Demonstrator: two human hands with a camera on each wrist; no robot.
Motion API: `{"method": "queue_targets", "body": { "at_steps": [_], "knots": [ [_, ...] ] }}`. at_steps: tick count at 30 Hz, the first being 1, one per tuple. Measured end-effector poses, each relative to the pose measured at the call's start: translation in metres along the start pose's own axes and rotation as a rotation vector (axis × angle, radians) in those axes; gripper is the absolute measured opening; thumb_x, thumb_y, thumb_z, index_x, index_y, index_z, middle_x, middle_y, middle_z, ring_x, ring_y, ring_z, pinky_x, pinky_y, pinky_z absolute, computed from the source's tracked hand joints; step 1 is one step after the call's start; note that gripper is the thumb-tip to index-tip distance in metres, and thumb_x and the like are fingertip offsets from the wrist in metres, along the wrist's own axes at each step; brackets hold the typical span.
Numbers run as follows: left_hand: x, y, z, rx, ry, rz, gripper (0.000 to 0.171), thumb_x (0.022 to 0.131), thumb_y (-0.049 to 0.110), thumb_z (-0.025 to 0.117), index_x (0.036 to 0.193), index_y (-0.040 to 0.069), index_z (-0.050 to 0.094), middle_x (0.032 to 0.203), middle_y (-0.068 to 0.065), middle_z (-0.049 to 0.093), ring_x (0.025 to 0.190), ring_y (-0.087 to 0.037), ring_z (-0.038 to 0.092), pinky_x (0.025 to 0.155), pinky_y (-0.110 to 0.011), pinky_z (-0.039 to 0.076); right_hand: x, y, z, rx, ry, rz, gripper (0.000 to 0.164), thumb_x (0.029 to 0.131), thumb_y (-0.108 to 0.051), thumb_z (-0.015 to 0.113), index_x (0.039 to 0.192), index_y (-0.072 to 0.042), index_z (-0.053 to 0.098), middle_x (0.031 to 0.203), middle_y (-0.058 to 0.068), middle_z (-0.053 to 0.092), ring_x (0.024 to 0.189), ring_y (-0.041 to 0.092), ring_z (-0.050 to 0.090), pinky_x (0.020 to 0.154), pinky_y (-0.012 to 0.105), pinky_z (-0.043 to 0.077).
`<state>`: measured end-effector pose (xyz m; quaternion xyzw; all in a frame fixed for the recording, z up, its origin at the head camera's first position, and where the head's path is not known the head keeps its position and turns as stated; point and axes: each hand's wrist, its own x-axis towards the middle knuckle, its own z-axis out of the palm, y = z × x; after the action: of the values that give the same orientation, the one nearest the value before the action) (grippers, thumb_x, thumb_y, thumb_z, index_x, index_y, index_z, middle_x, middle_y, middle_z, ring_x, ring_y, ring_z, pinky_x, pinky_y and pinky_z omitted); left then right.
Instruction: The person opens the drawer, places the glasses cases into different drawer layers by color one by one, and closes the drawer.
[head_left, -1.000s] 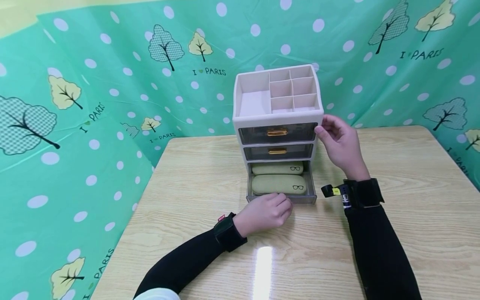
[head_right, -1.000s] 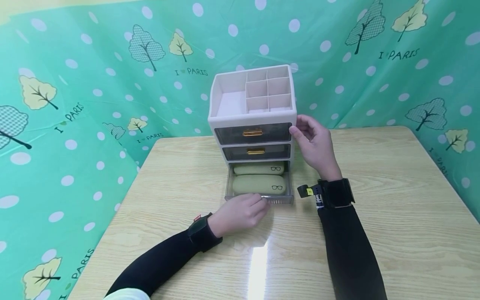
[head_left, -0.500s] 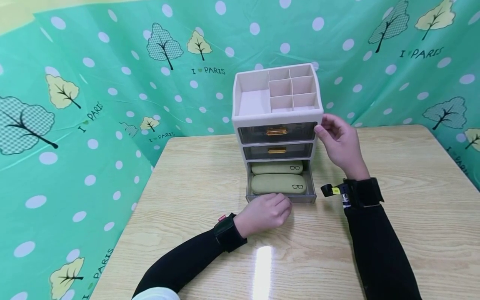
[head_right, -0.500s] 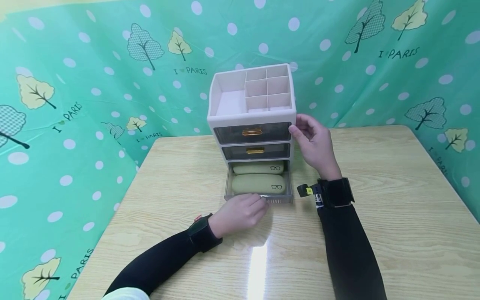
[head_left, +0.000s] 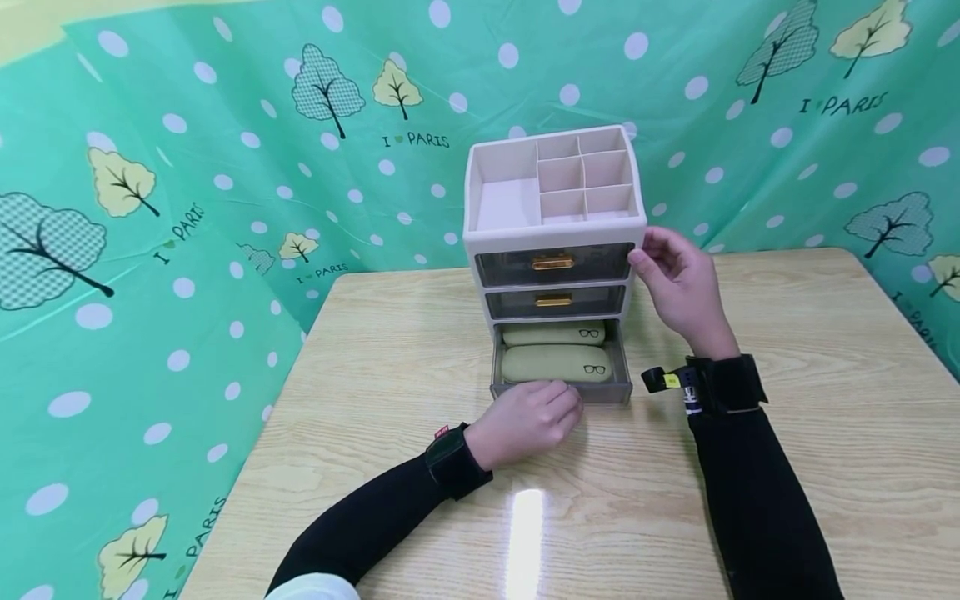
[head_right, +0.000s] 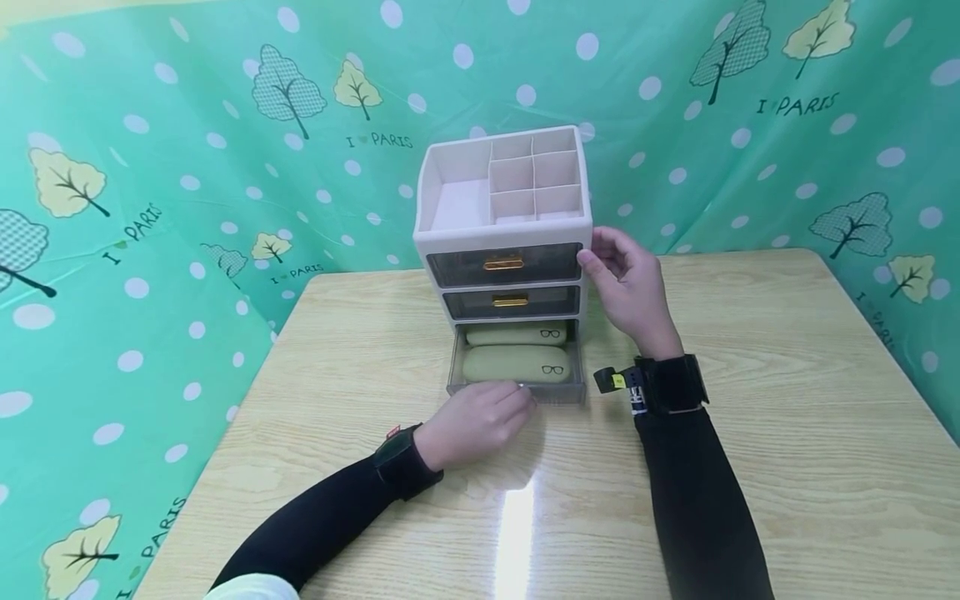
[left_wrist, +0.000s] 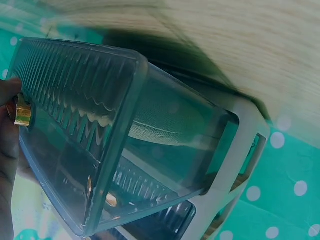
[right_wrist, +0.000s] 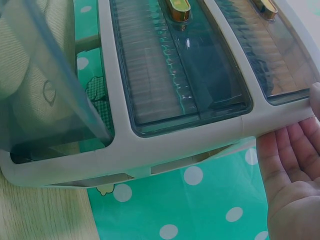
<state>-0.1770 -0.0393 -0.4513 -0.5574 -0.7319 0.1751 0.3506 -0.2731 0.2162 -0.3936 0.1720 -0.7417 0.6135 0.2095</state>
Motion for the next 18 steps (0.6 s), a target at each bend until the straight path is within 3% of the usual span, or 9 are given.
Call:
{"method": "queue_targets", "body": {
  "at_steps": [18],
  "knots": [
    [0.001, -0.011, 0.009, -0.039, -0.02, -0.074, 0.024, 0.098, -0.001, 0.062, 0.106, 0.012, 0.08, 0.103, 0.001, 0.074, 0.093, -0.011, 0.067, 0.085, -0.019, 0.058, 0.0, 0.0, 0.001, 0.006, 0.005, 0.008, 0.032, 0.101, -0.01, 0.067, 0.129, 0.004, 0.063, 0.108, 0.003, 0.067, 0.096, 0.014, 0.064, 0.081, 0.015, 0.053]
  ]
}}
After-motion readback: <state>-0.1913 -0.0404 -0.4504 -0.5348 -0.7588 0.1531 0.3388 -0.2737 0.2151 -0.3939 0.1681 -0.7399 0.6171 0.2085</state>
